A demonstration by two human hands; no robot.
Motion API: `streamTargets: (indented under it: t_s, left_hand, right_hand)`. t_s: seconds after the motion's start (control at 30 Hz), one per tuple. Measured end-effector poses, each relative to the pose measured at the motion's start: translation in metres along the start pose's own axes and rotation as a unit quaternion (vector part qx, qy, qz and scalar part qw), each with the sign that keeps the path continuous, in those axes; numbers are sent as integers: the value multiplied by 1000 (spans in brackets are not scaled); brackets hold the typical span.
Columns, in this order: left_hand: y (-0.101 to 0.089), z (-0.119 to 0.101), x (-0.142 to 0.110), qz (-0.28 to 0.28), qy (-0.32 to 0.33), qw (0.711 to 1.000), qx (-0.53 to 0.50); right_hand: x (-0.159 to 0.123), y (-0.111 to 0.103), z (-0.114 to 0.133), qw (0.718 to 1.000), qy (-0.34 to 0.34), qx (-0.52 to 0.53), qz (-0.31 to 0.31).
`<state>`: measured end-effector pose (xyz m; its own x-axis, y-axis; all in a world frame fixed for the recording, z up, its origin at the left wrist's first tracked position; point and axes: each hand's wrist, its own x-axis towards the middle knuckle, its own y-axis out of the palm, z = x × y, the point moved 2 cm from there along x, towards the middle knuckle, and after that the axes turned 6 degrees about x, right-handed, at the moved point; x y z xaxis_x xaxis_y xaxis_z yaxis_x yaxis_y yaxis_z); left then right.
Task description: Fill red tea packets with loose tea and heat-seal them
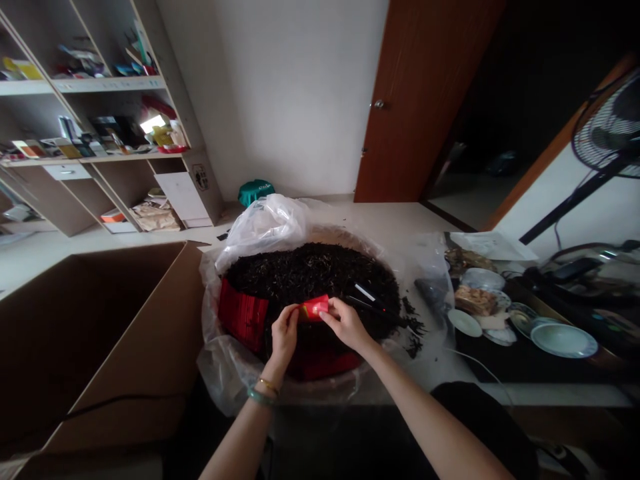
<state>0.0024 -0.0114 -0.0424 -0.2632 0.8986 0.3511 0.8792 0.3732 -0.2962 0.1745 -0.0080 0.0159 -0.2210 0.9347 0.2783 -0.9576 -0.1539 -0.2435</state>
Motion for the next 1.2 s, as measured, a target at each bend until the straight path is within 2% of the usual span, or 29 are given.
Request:
streamTargets:
  t_s: [0.13, 0.2, 0.23, 0.3, 0.37, 0.43, 0.53, 0.7, 0.83, 1.03, 1.2]
  left_hand:
    - [0, -5, -1, 40, 42, 998, 12]
    - [0, -12, -3, 50, 90, 994, 47]
    - [-1, -17, -5, 35, 122, 989, 79]
    - [-3, -29, -9, -25, 192, 966, 171]
    - [-4, -39, -14, -68, 256, 925, 274]
    - [-4, -44, -17, -67, 295, 887, 349]
    - [-5, -43, -12, -36, 324, 863, 385]
    - [-10, -35, -1, 22, 362, 862, 354]
    - [-8, -30, -2, 54, 348, 874, 335]
    - [-5, -24, -3, 96, 343, 888, 291]
    - [-7, -27, -2, 87, 329, 909, 240]
  right_hand:
    - [1, 2, -8, 997, 68, 24, -6]
    - [2, 1, -12, 997, 61, 25, -29]
    - [3, 1, -13, 998, 51, 15, -43]
    - [2, 2, -14, 997, 27, -10, -67]
    - [2, 5, -14, 997, 7, -12, -77]
    - [1, 10, -12, 998, 2, 22, -63]
    - [2, 16, -9, 993, 34, 111, -4]
    - [3, 22, -4, 969, 99, 220, 48]
    - [2, 28, -9, 952, 168, 251, 58]
    - [4, 30, -19, 929, 207, 307, 20]
    - [4, 29, -22, 919, 213, 330, 31]
